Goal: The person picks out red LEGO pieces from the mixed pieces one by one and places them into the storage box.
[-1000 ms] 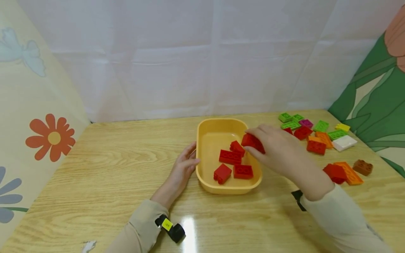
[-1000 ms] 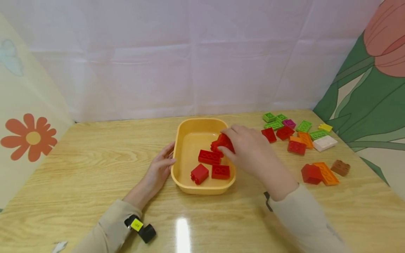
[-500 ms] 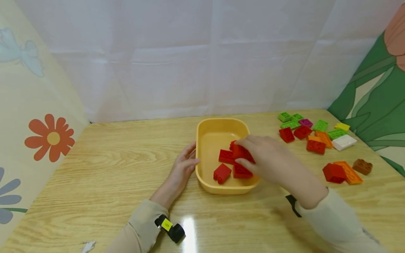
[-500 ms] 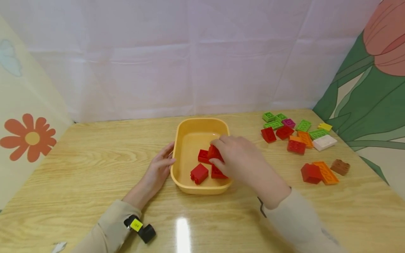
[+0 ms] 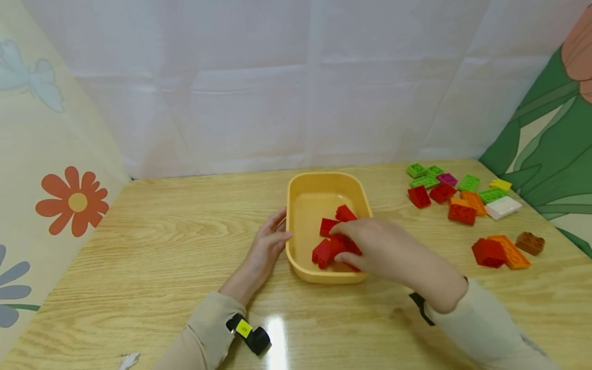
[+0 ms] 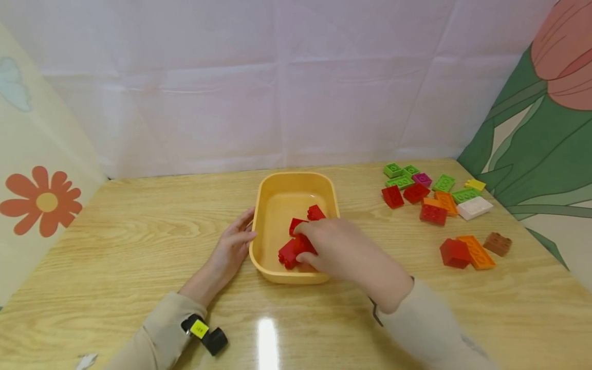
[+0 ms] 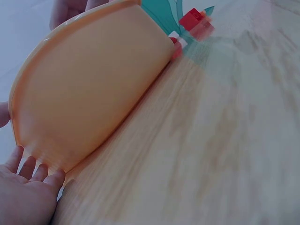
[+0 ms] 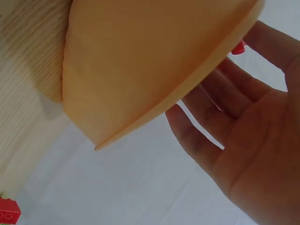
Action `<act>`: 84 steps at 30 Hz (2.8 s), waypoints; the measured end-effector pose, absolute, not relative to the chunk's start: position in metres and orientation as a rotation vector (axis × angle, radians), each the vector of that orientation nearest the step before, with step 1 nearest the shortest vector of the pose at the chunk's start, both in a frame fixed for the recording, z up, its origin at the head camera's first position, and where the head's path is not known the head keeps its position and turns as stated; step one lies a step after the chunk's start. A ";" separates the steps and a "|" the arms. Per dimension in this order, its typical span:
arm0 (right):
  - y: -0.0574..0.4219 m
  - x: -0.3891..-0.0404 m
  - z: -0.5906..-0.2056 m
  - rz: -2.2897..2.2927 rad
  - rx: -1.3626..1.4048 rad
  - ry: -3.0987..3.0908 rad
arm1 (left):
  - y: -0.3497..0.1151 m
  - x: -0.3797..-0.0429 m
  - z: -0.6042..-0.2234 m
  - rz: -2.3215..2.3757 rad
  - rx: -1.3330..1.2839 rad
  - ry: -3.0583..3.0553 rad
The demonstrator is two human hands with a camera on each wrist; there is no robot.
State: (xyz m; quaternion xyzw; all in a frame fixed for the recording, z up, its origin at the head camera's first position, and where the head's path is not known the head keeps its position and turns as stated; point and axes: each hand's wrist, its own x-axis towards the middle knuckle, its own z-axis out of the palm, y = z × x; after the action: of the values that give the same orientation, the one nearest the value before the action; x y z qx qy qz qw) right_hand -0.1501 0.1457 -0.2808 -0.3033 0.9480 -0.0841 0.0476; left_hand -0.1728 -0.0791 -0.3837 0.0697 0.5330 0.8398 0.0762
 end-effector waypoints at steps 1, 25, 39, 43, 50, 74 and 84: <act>0.145 -0.150 -0.281 -0.262 -0.917 2.881 | -0.079 -0.173 -0.384 2.518 0.210 1.598; 0.142 -0.147 -0.292 -0.283 -0.954 2.798 | -0.079 -0.173 -0.385 2.518 0.229 1.604; 0.142 -0.146 -0.293 -0.269 -0.980 2.822 | -0.080 -0.172 -0.385 2.514 0.226 1.609; 0.143 -0.146 -0.289 -0.271 -0.957 2.826 | -0.079 -0.173 -0.385 2.516 0.220 1.611; 0.144 -0.144 -0.285 -0.262 -0.945 2.836 | -0.077 -0.174 -0.384 2.509 0.221 1.598; 0.185 -0.122 -0.292 -0.232 -1.011 3.203 | -0.077 -0.170 -0.387 2.530 0.182 1.582; 0.219 -0.122 -0.301 -0.166 -0.891 3.276 | -0.078 -0.172 -0.385 2.532 0.180 1.582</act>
State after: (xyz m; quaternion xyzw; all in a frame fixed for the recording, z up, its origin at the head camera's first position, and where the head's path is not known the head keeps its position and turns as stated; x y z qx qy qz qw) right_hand -0.1218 0.2190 -0.3013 -0.2599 0.9558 -0.0485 -0.1285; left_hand -0.1719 -0.0784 -0.3846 0.0599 0.5274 0.8442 0.0749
